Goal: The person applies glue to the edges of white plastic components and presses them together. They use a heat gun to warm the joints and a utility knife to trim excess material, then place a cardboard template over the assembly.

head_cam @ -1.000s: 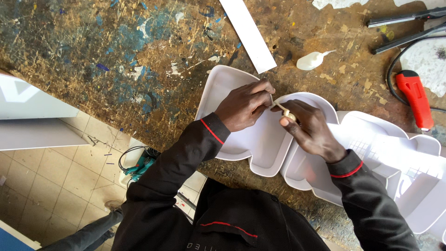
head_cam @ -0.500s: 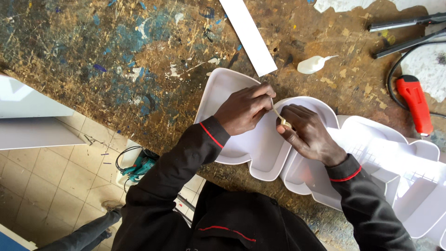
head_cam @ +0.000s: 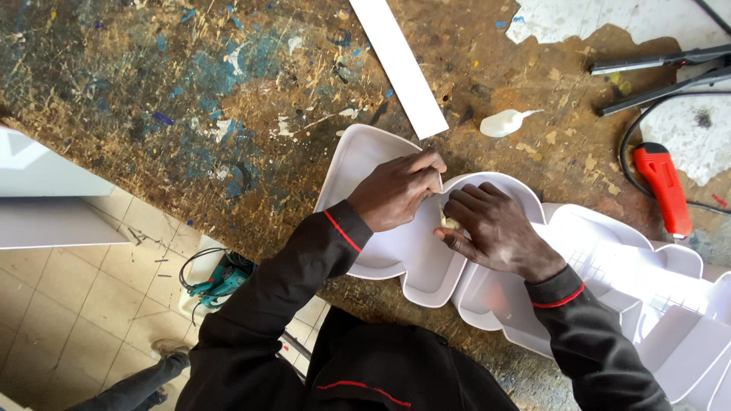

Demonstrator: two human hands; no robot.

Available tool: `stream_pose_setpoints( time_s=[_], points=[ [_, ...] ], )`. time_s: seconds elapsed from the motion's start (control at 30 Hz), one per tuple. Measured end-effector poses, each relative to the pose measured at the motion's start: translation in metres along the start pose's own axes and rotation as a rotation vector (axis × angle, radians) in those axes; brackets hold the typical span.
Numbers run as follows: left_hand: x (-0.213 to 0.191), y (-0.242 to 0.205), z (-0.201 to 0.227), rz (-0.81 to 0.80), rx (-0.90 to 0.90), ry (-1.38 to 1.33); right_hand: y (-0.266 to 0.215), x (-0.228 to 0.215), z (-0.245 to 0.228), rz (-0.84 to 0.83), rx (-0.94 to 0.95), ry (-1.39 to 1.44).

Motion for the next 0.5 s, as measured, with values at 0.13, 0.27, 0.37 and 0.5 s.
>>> stream_pose_setpoints(
  time_s=[0.13, 0.27, 0.37, 0.5],
  points=[
    [-0.001, 0.0, 0.001, -0.004, 0.0, -0.022, -0.005, 0.01, 0.003, -0.012, 0.027, -0.07],
    [-0.002, 0.0, 0.002, -0.013, 0.005, -0.005, -0.008, 0.008, 0.002, -0.023, 0.062, -0.117],
    [-0.004, 0.0, 0.004, -0.02, -0.012, -0.017, -0.008, 0.01, 0.002, -0.036, 0.079, -0.096],
    [-0.006, 0.003, 0.004, -0.019, -0.026, -0.019, -0.012, 0.015, 0.008, -0.056, 0.116, -0.181]
  ],
)
Point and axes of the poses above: each hand's wrist, its own y-axis towards the middle knuckle, its own x-axis out of the palm, z = x × y, the point moved 7 cm from there along y, towards the middle knuckle, and after that the axes turned 8 degrees about x, right-handed, at the moved point
